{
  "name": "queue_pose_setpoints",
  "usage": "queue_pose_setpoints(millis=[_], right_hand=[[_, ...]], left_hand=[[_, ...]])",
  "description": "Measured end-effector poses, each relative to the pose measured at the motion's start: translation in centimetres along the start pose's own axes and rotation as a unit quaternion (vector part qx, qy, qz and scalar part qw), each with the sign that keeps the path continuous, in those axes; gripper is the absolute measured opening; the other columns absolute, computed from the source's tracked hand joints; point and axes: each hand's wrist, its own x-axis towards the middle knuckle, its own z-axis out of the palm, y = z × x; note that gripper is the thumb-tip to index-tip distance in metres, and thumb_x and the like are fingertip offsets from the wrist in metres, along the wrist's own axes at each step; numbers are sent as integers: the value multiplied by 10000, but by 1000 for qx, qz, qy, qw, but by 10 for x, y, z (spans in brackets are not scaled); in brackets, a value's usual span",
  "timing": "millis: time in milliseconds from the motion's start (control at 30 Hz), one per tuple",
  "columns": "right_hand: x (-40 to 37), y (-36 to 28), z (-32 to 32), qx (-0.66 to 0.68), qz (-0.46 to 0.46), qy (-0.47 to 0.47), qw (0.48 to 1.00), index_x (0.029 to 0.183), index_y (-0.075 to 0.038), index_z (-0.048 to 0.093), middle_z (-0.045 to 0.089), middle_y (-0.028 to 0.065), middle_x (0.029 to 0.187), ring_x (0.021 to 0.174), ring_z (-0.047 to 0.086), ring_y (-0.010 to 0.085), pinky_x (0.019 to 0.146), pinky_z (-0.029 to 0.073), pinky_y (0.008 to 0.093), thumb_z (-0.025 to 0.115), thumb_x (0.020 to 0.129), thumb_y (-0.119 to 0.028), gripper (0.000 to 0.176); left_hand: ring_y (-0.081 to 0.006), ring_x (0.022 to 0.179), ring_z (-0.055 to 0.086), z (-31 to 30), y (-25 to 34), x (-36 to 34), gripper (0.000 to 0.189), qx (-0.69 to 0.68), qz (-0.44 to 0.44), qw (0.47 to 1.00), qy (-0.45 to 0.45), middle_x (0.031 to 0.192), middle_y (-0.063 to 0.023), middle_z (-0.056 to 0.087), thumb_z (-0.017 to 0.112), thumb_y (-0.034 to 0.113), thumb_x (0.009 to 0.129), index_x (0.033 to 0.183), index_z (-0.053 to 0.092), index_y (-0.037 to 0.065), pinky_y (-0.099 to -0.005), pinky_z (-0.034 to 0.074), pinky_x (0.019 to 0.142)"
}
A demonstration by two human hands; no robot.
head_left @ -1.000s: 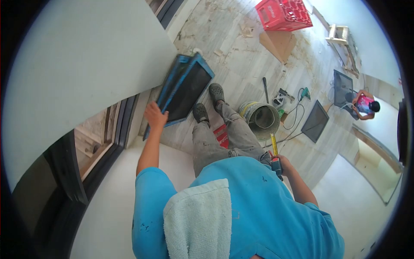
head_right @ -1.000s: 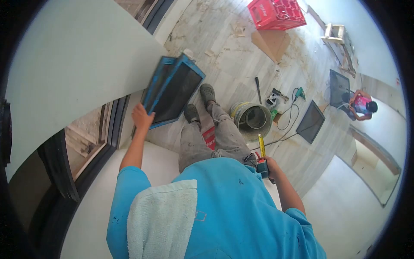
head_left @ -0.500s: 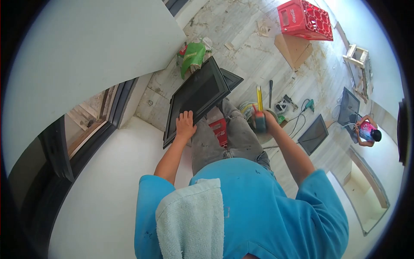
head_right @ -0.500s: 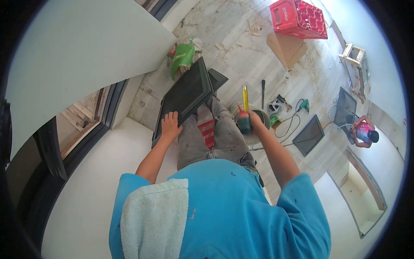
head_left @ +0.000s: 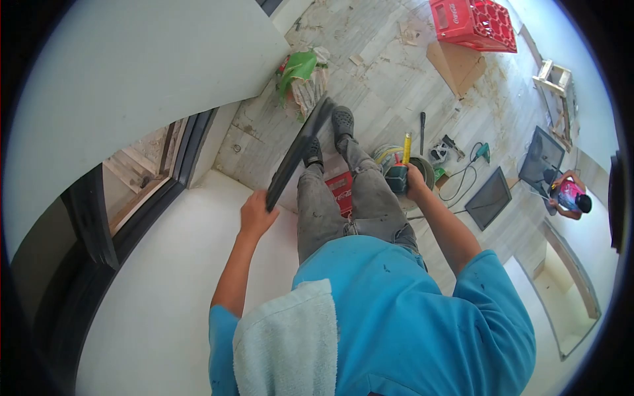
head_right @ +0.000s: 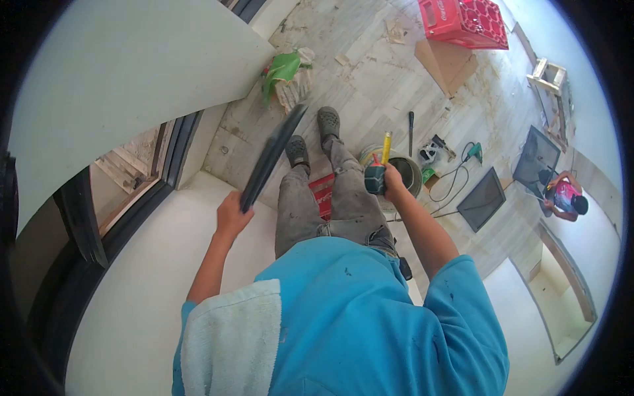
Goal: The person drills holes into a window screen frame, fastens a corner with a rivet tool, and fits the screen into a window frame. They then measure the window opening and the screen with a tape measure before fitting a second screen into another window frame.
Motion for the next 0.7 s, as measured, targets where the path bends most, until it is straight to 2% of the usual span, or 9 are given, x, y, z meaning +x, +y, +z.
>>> queue_pose_setpoints(millis=[100, 200, 367, 467, 600, 700], right_hand=[[4, 4, -37, 12, -15, 26, 999, 853, -95, 590, 602, 50, 717, 593, 596, 198, 589, 505, 358, 401, 885, -277, 264], [15, 19, -59, 8, -16, 57, 998, 831, -114, 598, 602, 47, 677, 564, 589, 205, 573, 503, 370, 376, 886, -278, 282], [2, 35, -42, -43, -17, 114, 992, 829, -107, 592, 601, 60, 682, 572, 592, 209, 570, 501, 366, 403, 873, -282, 262], [-5, 46, -27, -46, 9, 86, 995, 891, -64, 574, 595, 98, 770, 652, 608, 230, 619, 496, 394, 455, 854, -273, 244], [-33, 50, 3, -98, 24, 82, 992, 842, -71, 586, 593, 91, 740, 627, 596, 220, 595, 478, 382, 461, 848, -270, 236], [-44, 52, 17, -130, 10, 81, 988, 812, -76, 590, 590, 84, 721, 616, 589, 213, 592, 468, 376, 470, 840, -272, 232]], left_hand=[[-354, 765, 590, -35, 9, -54, 317, -49, -89, 995, 5, 834, -160, 584, 669, 179, 667, 919, 561, 20, -433, 478, 678], [-346, 749, 610, -33, -1, -95, 311, -74, -180, 981, -1, 788, -168, 605, 691, 180, 677, 908, 561, 17, -413, 485, 685], [-332, 731, 630, 25, -58, -117, 339, -110, -220, 968, 49, 757, -163, 628, 723, 181, 669, 918, 567, 12, -405, 486, 699], [-335, 741, 632, 70, -102, -120, 362, -126, -253, 956, 84, 791, -156, 643, 734, 181, 654, 931, 581, 5, -407, 484, 713], [-347, 820, 625, 117, -142, -132, 361, -152, -342, 922, 102, 861, -168, 650, 739, 147, 641, 937, 601, -8, -401, 475, 759], [-345, 846, 624, 145, -172, -161, 394, -208, -353, 906, 105, 904, -182, 649, 737, 133, 643, 976, 596, -23, -399, 471, 782]])
